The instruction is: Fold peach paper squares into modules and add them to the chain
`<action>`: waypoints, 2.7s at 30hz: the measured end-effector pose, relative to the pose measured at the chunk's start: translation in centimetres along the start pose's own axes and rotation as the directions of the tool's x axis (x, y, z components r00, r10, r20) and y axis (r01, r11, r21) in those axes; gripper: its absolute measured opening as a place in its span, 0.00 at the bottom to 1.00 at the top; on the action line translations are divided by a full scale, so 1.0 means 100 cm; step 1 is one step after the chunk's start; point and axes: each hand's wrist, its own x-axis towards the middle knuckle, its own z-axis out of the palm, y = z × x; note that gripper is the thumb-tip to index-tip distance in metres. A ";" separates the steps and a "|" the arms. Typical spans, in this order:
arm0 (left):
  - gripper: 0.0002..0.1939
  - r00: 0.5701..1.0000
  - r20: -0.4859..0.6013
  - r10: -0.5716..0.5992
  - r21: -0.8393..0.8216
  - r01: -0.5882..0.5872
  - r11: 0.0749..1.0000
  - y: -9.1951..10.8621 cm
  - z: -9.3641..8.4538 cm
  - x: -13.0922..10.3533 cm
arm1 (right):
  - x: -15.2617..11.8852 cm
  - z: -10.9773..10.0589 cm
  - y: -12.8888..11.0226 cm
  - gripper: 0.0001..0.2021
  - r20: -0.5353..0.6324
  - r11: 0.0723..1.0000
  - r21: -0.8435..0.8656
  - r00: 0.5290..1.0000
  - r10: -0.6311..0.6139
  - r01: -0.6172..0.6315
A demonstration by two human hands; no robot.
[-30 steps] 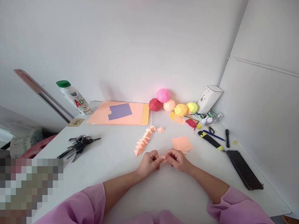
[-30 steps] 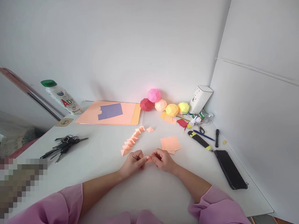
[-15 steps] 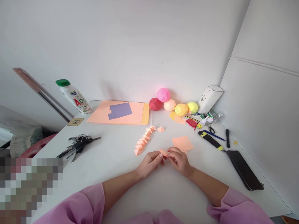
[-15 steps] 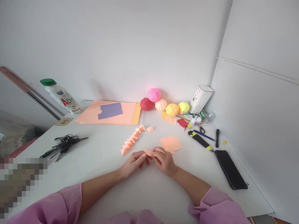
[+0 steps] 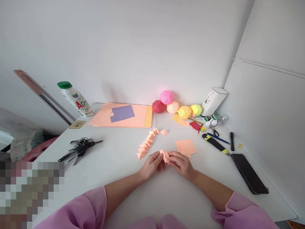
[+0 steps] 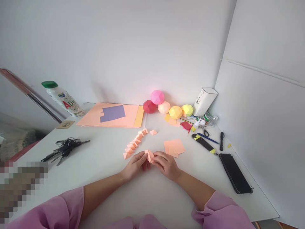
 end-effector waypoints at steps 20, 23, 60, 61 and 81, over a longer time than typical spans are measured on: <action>0.22 1.000 0.010 0.001 -0.044 -0.001 0.999 -0.001 0.000 0.000 | -0.003 0.004 0.005 0.07 -0.093 0.999 0.022 0.995 -0.032 0.034; 0.22 1.000 0.003 -0.005 -0.038 0.006 0.999 -0.001 0.000 0.000 | -0.003 0.005 0.006 0.07 -0.097 1.000 0.006 0.995 -0.024 0.024; 0.18 0.999 -0.015 0.038 0.105 -0.036 0.994 0.000 0.001 0.001 | 0.004 -0.002 -0.002 0.02 0.266 0.852 0.348 0.912 0.312 -0.392; 0.19 0.999 -0.020 0.037 0.114 -0.034 0.993 0.001 0.001 0.001 | 0.004 -0.001 -0.001 0.02 0.284 0.830 0.359 0.897 0.339 -0.427; 0.15 1.000 -0.022 -0.006 0.051 0.007 0.999 -0.002 0.004 0.000 | 0.006 0.000 -0.001 0.08 0.345 0.632 0.467 0.786 0.513 -0.618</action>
